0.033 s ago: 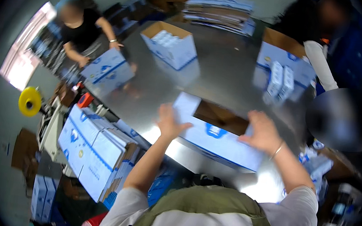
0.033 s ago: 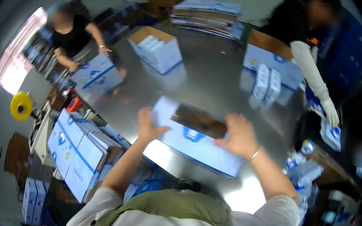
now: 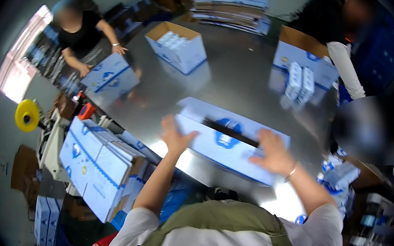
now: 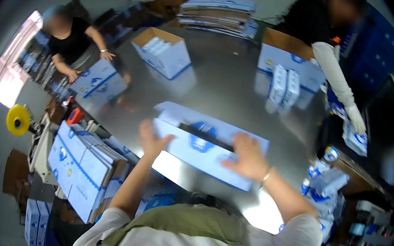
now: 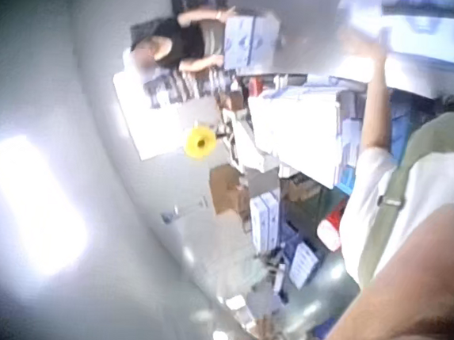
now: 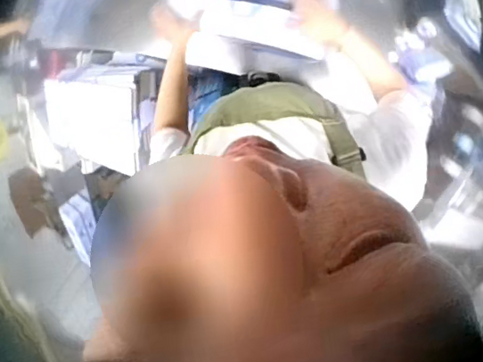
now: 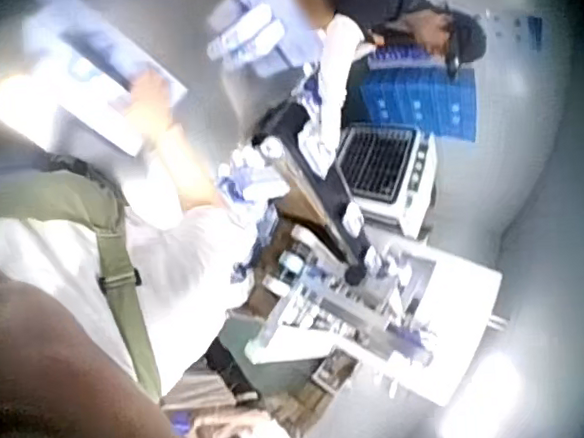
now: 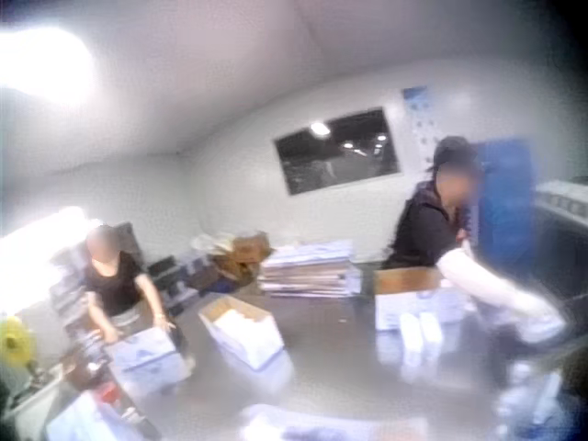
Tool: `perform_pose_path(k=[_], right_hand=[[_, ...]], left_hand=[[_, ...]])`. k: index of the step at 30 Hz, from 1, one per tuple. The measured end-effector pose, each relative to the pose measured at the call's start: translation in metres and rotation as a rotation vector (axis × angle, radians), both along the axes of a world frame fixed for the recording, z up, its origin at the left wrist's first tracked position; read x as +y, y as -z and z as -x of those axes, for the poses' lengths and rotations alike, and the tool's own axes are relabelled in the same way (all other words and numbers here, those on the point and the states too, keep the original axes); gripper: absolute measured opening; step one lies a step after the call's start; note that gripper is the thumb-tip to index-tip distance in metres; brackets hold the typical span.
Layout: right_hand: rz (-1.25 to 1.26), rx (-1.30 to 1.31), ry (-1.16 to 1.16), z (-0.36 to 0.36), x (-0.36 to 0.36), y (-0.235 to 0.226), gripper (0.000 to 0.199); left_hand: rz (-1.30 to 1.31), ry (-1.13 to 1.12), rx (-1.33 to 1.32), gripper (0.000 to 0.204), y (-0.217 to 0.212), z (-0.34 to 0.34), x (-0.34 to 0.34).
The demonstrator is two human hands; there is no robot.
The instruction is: The person packs blue and white product pouches into cardboard boxes at a metal table in a manufacturing facility. The person picks up pouches from a conveyor belt, places them into an open box, and then moves the filled box to a packing machine.
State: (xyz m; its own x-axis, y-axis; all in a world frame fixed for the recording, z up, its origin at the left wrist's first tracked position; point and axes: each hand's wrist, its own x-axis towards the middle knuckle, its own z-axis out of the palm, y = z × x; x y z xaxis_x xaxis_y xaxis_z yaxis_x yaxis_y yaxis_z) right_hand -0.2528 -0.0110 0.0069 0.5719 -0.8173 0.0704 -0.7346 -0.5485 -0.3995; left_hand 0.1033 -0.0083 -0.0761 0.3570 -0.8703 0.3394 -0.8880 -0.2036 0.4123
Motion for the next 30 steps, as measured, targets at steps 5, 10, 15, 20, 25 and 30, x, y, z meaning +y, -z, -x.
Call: perform_pose_path(k=[5,10,15,20,25,30], right_hand=[[0.101,0.029,0.066,0.036,0.073,0.036,0.081],[0.152,-0.202,0.204,0.115,0.078,0.08,0.075],[-0.375,-0.754,0.484,0.047,0.044,0.185,0.065],[-0.494,-1.314,0.787,-0.042,0.06,0.104,0.069],[-0.303,-1.329,0.796,-0.028,0.045,0.096,0.073],[-1.086,-1.567,0.844,-0.037,0.066,0.09,0.05]], left_hand=[[-0.159,-0.269,1.806,0.07,0.122,-0.021,0.102],[-0.683,0.611,1.219,0.067,0.079,0.108,0.084],[-0.347,0.895,0.945,0.032,-0.056,0.087,0.013],[-0.536,1.128,-0.042,0.023,-0.09,0.139,0.018],[-0.374,1.117,-0.071,0.033,-0.098,0.16,0.046],[-0.143,0.226,-0.609,0.047,-0.057,0.013,0.032]])
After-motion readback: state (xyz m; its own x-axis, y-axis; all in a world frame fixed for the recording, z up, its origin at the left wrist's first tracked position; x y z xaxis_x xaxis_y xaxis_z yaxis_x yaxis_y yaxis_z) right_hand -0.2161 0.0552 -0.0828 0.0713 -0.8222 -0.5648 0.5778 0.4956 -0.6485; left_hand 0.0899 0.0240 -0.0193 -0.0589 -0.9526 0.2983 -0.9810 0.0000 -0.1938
